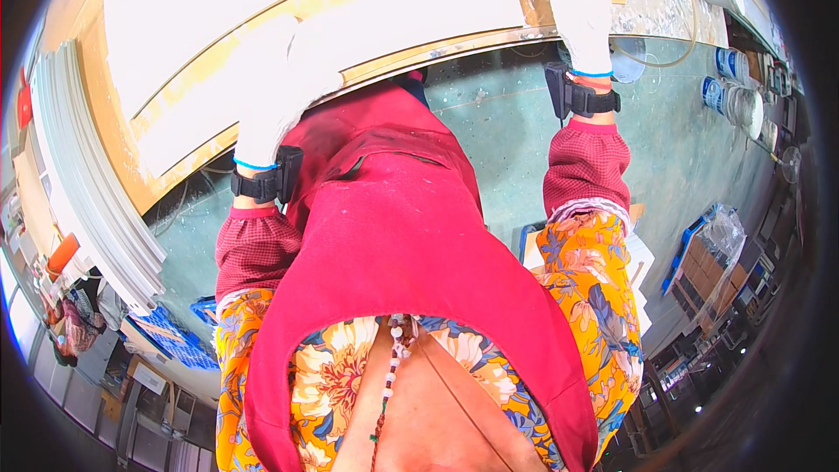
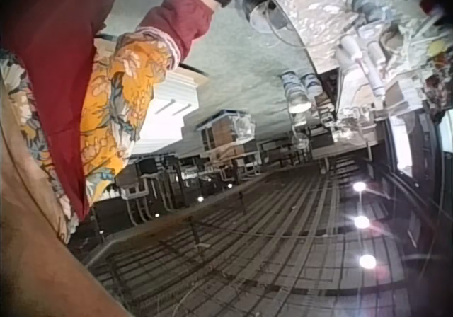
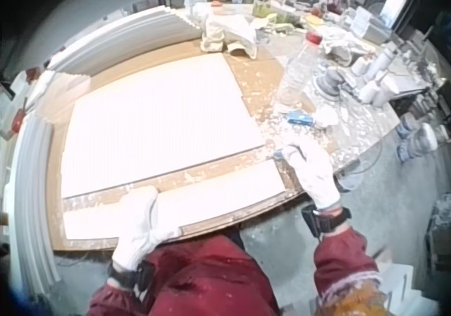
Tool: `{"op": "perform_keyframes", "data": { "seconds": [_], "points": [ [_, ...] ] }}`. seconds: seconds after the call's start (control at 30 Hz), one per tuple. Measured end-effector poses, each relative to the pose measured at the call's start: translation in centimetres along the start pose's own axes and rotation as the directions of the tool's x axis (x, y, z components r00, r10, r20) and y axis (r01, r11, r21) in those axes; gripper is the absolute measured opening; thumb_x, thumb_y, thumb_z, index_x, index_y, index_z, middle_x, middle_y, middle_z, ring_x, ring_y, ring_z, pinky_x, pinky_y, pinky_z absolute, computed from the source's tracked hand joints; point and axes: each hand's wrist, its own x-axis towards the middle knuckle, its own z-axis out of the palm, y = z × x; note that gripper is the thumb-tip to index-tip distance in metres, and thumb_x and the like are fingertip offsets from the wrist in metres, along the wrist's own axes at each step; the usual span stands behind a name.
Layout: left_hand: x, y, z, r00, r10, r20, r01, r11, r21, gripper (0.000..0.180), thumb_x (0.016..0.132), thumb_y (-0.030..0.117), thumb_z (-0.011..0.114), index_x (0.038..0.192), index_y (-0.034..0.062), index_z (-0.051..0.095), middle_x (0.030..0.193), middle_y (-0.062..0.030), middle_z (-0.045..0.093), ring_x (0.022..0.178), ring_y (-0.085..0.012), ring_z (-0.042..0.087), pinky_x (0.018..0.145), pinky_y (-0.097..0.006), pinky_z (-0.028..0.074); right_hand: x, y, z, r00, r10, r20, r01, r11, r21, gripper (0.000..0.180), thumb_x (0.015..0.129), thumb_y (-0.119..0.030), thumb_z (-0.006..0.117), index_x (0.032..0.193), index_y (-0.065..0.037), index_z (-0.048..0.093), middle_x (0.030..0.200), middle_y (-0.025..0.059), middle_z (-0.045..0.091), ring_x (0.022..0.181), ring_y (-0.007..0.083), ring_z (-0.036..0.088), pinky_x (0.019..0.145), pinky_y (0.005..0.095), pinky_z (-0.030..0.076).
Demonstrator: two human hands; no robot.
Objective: Applying filler/sealant to pre-drilled holes in furniture panels and wiping the surfaces clean with a cloth.
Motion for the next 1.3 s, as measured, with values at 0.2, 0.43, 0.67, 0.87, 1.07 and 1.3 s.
{"op": "perform_keyframes", "data": {
  "seconds": [0.2,0.43,0.67,0.87,1.07,1.3],
  "points": [
    [-0.4,-0.8,0.9,0.998,0.042,-0.041,-0.041,0.999,0.033,0.079,0.061,0.042,0.082,0.125,0.0036,0.055,0.121,-0.019,0.057,0.114,-0.0364,0.052,0.096,-0.047,0.041,0.1,0.1,-0.1,0.997,-0.068,0.036,0.071,0.991,-0.11,0.021,0.091,-0.015,0.059,0.106,-0.003,0.063,0.097,0.0111,0.065,0.093,0.0238,0.062,0.085,0.0331,0.047],
    [-2.0,-1.9,1.4,0.993,0.077,0.087,-0.056,0.975,-0.217,0.034,0.081,0.029,0.067,0.111,0.0123,0.067,0.11,-0.0099,0.066,0.106,-0.0281,0.059,0.092,-0.041,0.046,0.0,4.2,0.1,0.918,-0.396,0.01,0.361,0.825,-0.435,0.025,0.091,-0.021,0.061,0.113,-0.008,0.063,0.108,0.0118,0.065,0.099,0.0276,0.061,0.087,0.0364,0.048],
    [-0.8,1.5,4.0,0.967,-0.255,-0.017,0.135,0.567,-0.812,0.034,0.084,0.021,0.062,0.116,0.0103,0.063,0.108,-0.0106,0.065,0.1,-0.0274,0.06,0.087,-0.039,0.047,-1.6,-5.0,4.0,0.991,0.125,0.036,-0.13,0.921,0.368,0.024,0.094,-0.019,0.056,0.11,-0.001,0.06,0.088,0.0018,0.057,0.077,0.0094,0.052,0.068,0.0264,0.046],
    [-0.3,1.8,-0.3,0.958,-0.282,-0.052,0.26,0.93,-0.259,0.038,0.073,0.03,0.068,0.103,0.0075,0.064,0.099,-0.0106,0.062,0.099,-0.0282,0.057,0.086,-0.045,0.044,-2.6,-13.1,11.0,0.911,0.047,0.409,-0.249,0.854,0.457,0.037,0.092,-0.021,0.062,0.121,0.002,0.056,0.105,0.0088,0.06,0.095,0.0144,0.054,0.086,0.0282,0.043],
    [-4.4,-1.4,-0.5,0.868,-0.385,-0.313,0.396,0.918,-0.032,0.049,0.065,0.044,0.07,0.097,0.0073,0.062,0.103,-0.0097,0.059,0.103,-0.0286,0.052,0.088,-0.046,0.042,-2.8,-22.6,18.2,0.725,-0.214,0.655,-0.135,0.888,0.44,0.042,0.095,-0.027,0.057,0.128,-0.001,0.053,0.111,0.008,0.06,0.101,0.0138,0.053,0.091,0.0281,0.042],
    [-5.3,-3.7,5.8,0.779,-0.309,-0.545,0.296,0.948,-0.115,0.056,0.069,0.055,0.065,0.105,0.0122,0.061,0.116,-0.0109,0.055,0.114,-0.0345,0.046,0.101,-0.044,0.034,-1.3,-28.2,28.3,0.5,-0.466,0.73,-0.108,0.803,0.587,0.042,0.093,-0.028,0.058,0.126,-0.003,0.054,0.115,0.0106,0.062,0.106,0.015,0.056,0.094,0.0261,0.041]
  ]
}}
